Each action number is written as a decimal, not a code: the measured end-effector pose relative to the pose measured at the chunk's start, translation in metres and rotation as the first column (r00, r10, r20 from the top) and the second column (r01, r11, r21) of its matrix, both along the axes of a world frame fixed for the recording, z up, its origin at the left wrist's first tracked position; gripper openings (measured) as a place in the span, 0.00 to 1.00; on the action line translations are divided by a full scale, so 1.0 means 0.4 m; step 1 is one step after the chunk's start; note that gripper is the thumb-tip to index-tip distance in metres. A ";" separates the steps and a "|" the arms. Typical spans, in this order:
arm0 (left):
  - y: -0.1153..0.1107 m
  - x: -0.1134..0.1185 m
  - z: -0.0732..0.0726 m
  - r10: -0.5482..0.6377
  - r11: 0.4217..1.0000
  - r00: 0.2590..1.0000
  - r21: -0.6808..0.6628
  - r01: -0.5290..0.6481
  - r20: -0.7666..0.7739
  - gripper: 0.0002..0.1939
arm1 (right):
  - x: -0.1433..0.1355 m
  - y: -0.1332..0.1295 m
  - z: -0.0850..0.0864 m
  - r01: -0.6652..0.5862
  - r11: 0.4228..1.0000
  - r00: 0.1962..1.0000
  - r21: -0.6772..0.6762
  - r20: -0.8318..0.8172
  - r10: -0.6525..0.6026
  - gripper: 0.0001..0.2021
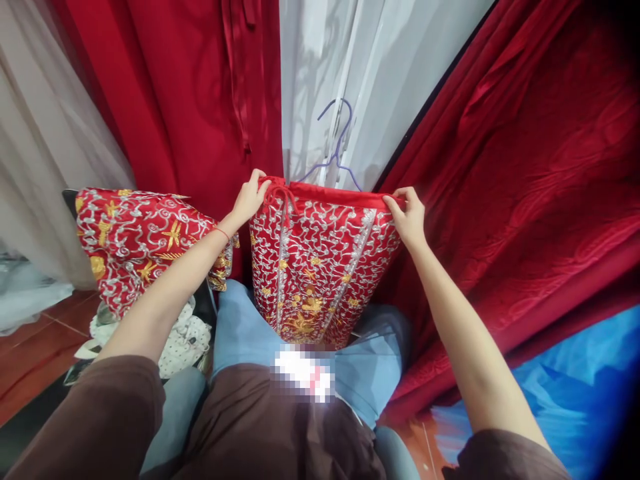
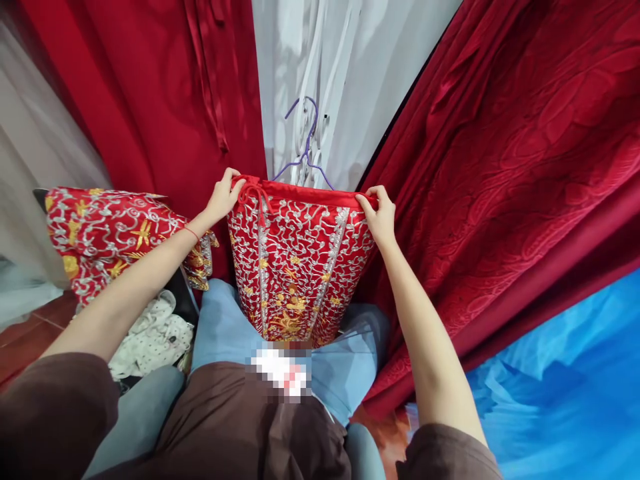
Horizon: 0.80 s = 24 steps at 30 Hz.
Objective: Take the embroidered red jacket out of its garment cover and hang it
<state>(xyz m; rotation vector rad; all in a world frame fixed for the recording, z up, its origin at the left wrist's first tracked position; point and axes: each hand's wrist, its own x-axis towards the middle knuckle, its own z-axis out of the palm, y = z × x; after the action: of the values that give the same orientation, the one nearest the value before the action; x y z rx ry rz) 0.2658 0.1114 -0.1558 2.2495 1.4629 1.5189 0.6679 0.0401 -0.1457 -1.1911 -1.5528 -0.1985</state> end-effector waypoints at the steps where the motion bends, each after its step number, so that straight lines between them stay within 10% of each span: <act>1: 0.003 0.001 0.003 0.015 1.000 1.000 -0.026 -0.015 0.011 0.21 | -0.003 0.004 -0.001 0.021 1.000 1.000 -0.002 -0.023 -0.021 0.16; 5: -0.042 -0.047 0.025 0.048 0.983 0.978 -0.165 -0.082 -0.202 0.30 | -0.028 -0.011 -0.007 0.173 0.980 0.981 -0.098 -0.067 -0.180 0.24; 10: -0.234 -0.200 -0.018 0.174 0.964 0.889 -0.113 -0.242 -0.423 0.38 | -0.173 -0.095 -0.042 0.429 0.902 0.902 0.049 -0.076 -0.424 0.28; 15: -0.389 -0.306 -0.132 0.371 0.920 0.864 0.008 -0.391 -0.341 0.62 | -0.550 -0.158 -0.112 0.091 0.984 0.984 0.155 0.138 -0.112 0.21; 18: -0.421 -0.339 -0.167 0.486 0.842 0.801 -0.058 -0.537 -0.349 0.74 | -0.793 -0.166 -0.152 -0.229 0.973 0.802 0.016 0.569 0.180 0.29; 24: -0.454 -0.369 -0.134 0.447 0.869 0.826 -0.054 -0.492 -0.343 0.51 | -1.034 -0.132 -0.117 -0.306 0.950 0.553 -0.058 0.802 0.227 0.23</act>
<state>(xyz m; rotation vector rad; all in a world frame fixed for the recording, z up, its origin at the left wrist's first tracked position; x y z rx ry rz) 0.1183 -0.0702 -0.2094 2.2334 2.2843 1.1069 0.2541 -0.0128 -0.1925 -0.7763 -2.4761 -0.6747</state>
